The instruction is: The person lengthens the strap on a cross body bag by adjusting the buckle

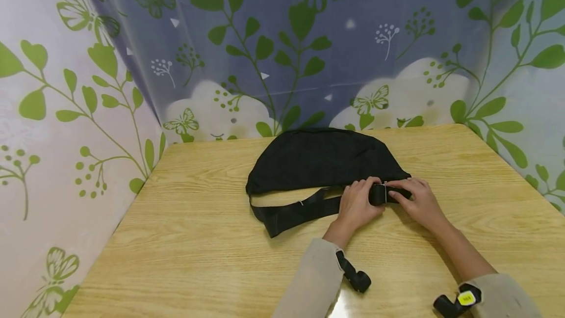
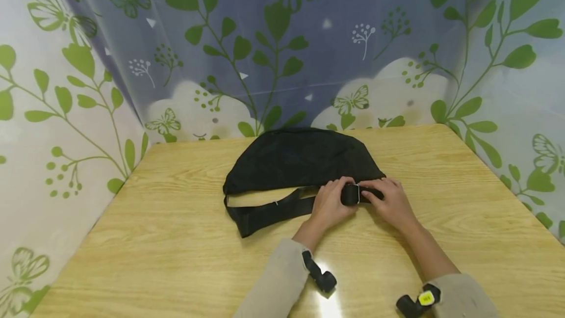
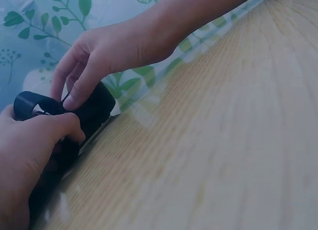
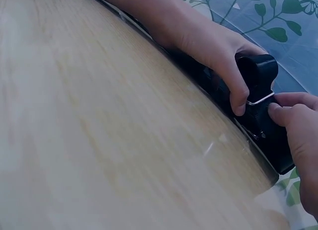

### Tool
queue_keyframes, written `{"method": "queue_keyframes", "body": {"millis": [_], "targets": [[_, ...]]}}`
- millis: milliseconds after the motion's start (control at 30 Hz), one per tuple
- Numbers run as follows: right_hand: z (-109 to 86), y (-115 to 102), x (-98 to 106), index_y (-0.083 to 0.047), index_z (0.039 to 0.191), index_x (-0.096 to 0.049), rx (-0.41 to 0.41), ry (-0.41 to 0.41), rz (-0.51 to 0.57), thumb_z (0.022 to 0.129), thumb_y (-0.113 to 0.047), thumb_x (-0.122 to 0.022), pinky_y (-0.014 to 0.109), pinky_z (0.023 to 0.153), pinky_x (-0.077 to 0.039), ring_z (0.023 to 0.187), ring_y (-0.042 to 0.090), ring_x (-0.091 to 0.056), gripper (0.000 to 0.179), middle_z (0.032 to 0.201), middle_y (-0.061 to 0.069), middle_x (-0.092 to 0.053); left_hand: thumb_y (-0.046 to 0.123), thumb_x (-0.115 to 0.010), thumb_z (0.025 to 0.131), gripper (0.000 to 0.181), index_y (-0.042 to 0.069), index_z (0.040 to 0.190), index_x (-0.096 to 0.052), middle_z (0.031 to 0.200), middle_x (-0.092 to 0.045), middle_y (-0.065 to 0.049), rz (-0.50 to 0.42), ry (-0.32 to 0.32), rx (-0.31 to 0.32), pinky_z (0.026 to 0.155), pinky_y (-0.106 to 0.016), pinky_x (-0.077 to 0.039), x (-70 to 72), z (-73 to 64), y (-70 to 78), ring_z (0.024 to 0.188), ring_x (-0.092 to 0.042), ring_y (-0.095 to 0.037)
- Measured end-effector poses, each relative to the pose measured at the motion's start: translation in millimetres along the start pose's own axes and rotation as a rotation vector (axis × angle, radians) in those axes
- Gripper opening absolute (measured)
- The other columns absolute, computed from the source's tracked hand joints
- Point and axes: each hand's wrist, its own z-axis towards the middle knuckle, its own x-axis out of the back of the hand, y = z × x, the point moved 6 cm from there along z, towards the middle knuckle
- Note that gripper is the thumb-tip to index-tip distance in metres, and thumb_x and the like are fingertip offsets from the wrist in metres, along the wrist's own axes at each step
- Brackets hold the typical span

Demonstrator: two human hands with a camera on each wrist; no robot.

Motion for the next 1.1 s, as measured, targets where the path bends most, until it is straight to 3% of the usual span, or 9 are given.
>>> {"method": "queue_keyframes", "body": {"millis": [167,433,600,733,900,1100], "targets": [[1.7,1.1,3.1,-0.001,0.091,-0.069,-0.05,0.034,-0.007,0.068,0.014,-0.071,0.042,0.077,-0.035,0.081,0.027,-0.053,0.027,0.085,0.011,-0.066,0.038,-0.079,0.069,0.055,0.025,0.116,-0.054,0.095,-0.058,0.009,-0.015,0.018,0.047,0.067,-0.018,-0.035,0.2,1.2,-3.6,0.08,-0.05,-0.007],[-0.8,13.4,7.1,0.001,0.09,-0.065,-0.228,0.05,-0.062,0.076,0.012,-0.066,0.044,0.072,-0.035,0.082,0.029,-0.048,0.018,0.086,0.016,-0.063,0.04,-0.078,0.07,0.055,0.025,0.116,-0.053,0.09,-0.056,0.01,-0.011,0.05,0.106,0.064,-0.019,-0.035,2.0,1.4,-7.2,0.076,-0.049,-0.007],[-0.9,11.0,8.3,0.0,0.087,-0.064,-0.143,0.058,-0.069,0.071,0.019,-0.063,0.048,0.079,-0.033,0.086,0.032,-0.049,0.024,0.085,0.014,-0.062,0.04,-0.077,0.071,0.054,0.026,0.117,-0.053,0.091,-0.058,0.009,-0.007,0.027,0.098,0.065,-0.019,-0.035,-0.2,1.1,-6.4,0.077,-0.049,-0.008],[-1.6,5.0,5.6,0.0,0.094,-0.065,-0.041,0.019,-0.063,0.067,0.021,-0.057,0.049,0.088,-0.03,0.092,0.034,-0.049,0.036,0.09,0.013,-0.063,0.04,-0.077,0.072,0.054,0.027,0.119,-0.052,0.094,-0.06,0.009,0.0,-0.004,0.077,0.067,-0.02,-0.035,-2.2,0.3,-5.3,0.079,-0.049,-0.008],[-2.4,3.7,2.2,0.0,0.1,-0.064,0.005,-0.008,-0.074,0.067,0.01,-0.072,0.046,0.083,-0.031,0.079,0.025,-0.051,0.036,0.082,0.007,-0.06,0.04,-0.076,0.073,0.055,0.028,0.121,-0.052,0.099,-0.06,0.009,-0.014,-0.041,0.038,0.072,-0.02,-0.036,-4.3,-0.2,-2.5,0.082,-0.05,-0.008],[-1.0,2.8,0.0,-0.004,0.089,-0.067,0.01,-0.013,-0.117,0.065,0.001,-0.077,0.044,0.075,-0.032,0.067,0.017,-0.045,0.027,0.071,-0.002,-0.053,0.039,-0.076,0.073,0.055,0.028,0.121,-0.053,0.101,-0.06,0.011,-0.038,-0.059,0.006,0.076,-0.02,-0.036,-4.4,-0.2,-0.1,0.083,-0.049,-0.007]]}}
